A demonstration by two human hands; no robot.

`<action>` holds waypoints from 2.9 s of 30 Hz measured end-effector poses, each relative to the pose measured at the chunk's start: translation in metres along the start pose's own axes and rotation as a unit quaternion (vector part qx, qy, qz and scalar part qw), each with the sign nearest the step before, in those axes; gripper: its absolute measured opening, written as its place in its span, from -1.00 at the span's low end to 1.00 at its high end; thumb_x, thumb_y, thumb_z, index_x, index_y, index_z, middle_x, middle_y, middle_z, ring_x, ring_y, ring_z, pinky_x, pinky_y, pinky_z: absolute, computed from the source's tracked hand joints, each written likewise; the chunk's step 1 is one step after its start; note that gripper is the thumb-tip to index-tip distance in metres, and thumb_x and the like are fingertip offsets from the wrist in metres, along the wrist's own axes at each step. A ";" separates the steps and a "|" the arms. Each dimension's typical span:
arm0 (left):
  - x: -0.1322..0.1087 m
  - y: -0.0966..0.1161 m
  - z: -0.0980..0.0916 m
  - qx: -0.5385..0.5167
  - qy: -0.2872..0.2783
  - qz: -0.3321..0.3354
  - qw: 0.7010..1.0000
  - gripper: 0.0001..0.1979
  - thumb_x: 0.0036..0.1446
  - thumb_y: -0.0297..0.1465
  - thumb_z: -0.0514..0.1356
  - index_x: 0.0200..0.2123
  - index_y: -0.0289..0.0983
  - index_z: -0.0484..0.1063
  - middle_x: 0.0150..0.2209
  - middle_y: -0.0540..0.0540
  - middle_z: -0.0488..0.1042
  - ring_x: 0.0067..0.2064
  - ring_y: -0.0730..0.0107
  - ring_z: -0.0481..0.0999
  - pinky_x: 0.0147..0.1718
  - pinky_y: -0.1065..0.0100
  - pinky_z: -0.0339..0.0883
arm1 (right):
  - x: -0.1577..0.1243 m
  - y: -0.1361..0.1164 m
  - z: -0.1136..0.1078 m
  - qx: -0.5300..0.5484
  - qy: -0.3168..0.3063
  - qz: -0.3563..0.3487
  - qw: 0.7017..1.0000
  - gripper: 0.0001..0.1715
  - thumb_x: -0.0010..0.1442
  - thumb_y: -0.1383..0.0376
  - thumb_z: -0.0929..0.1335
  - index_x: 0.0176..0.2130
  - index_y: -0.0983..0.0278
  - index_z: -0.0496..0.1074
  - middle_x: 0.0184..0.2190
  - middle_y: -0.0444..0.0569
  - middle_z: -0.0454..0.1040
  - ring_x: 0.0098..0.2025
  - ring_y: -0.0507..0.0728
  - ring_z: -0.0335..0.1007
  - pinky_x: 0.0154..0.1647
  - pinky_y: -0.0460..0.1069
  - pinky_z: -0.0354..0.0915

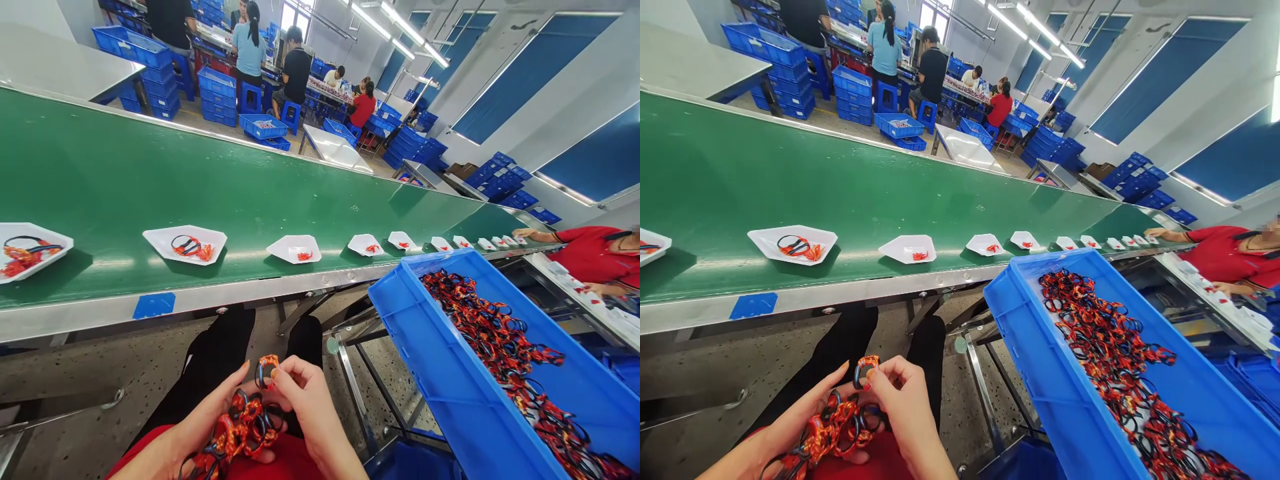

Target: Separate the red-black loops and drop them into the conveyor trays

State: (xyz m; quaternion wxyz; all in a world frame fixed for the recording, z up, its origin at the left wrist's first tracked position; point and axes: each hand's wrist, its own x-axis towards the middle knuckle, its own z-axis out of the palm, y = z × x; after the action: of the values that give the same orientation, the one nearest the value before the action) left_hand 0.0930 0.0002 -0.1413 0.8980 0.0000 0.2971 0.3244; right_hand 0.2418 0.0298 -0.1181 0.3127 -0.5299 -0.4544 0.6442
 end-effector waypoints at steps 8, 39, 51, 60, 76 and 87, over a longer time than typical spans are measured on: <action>0.002 0.000 -0.004 0.019 -0.006 0.017 1.000 -0.58 0.11 -0.12 0.04 -0.16 -0.27 0.50 -0.06 -0.23 0.48 -0.13 0.09 0.45 -0.24 0.05 0.40 | 0.006 0.004 -0.002 0.137 0.008 0.005 0.991 -0.64 0.03 0.07 0.41 -0.50 0.32 0.39 -0.61 -0.19 0.21 -0.56 -0.04 -0.01 -0.54 -0.14 -0.01; -0.011 0.007 -0.006 -0.024 -0.016 0.036 0.999 -0.57 0.13 -0.09 0.00 -0.26 -0.30 0.47 -0.11 -0.24 0.50 -0.08 0.10 0.44 -0.17 0.05 0.35 | 0.082 -0.092 0.025 -0.299 0.040 -0.331 0.894 -0.79 0.20 0.26 0.28 -0.22 0.24 0.48 -0.43 -0.15 0.46 -0.46 -0.01 0.28 -0.35 -0.11 0.20; -0.001 0.001 0.006 -0.013 0.051 0.027 0.998 -0.62 0.05 -0.08 0.12 -0.51 -0.27 0.45 -0.55 -0.06 0.46 -0.49 0.39 0.45 -0.40 0.35 0.36 | -0.007 -0.009 0.000 -0.322 -0.076 -0.143 0.933 -0.96 0.02 0.33 0.42 -0.41 0.22 0.52 -0.57 -0.22 0.31 -0.56 -0.06 0.15 -0.53 -0.13 0.04; 0.002 0.003 -0.003 0.050 0.005 0.034 0.998 -0.54 0.09 -0.04 0.02 -0.21 -0.24 0.50 -0.16 -0.18 0.48 -0.05 0.07 0.38 -0.16 0.11 0.33 | -0.003 0.006 -0.013 0.241 -0.104 0.075 0.962 -0.72 0.13 0.15 0.37 -0.43 0.34 0.41 -0.62 -0.22 0.25 -0.71 -0.16 -0.11 -0.74 -0.19 -0.20; 0.011 0.000 -0.021 0.032 -0.020 0.040 0.999 -0.50 0.11 -0.03 -0.06 -0.27 -0.27 0.48 -0.13 -0.20 0.45 -0.09 0.17 0.33 -0.23 0.18 0.33 | 0.011 0.011 -0.018 0.423 -0.079 0.140 0.892 -0.74 -0.03 0.24 0.45 -0.40 0.37 0.38 -0.60 -0.22 0.24 -0.68 -0.17 -0.06 -0.75 -0.24 -0.19; 0.008 -0.002 -0.018 0.030 -0.003 0.040 0.999 -0.52 0.09 -0.02 -0.01 -0.30 -0.27 0.50 -0.14 -0.21 0.45 -0.11 0.13 0.37 -0.21 0.14 0.33 | 0.066 -0.056 -0.009 0.106 -0.025 -0.114 0.988 -0.69 0.13 0.13 0.33 -0.46 0.33 0.33 -0.60 -0.21 0.22 -0.67 -0.13 0.00 -0.74 -0.21 -0.08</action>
State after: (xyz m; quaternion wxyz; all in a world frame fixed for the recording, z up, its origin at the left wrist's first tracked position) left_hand 0.0895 0.0000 -0.1609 0.8850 0.0399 0.3039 0.3506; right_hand 0.2301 0.1123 -0.0933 0.4267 -0.4222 -0.4485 0.6623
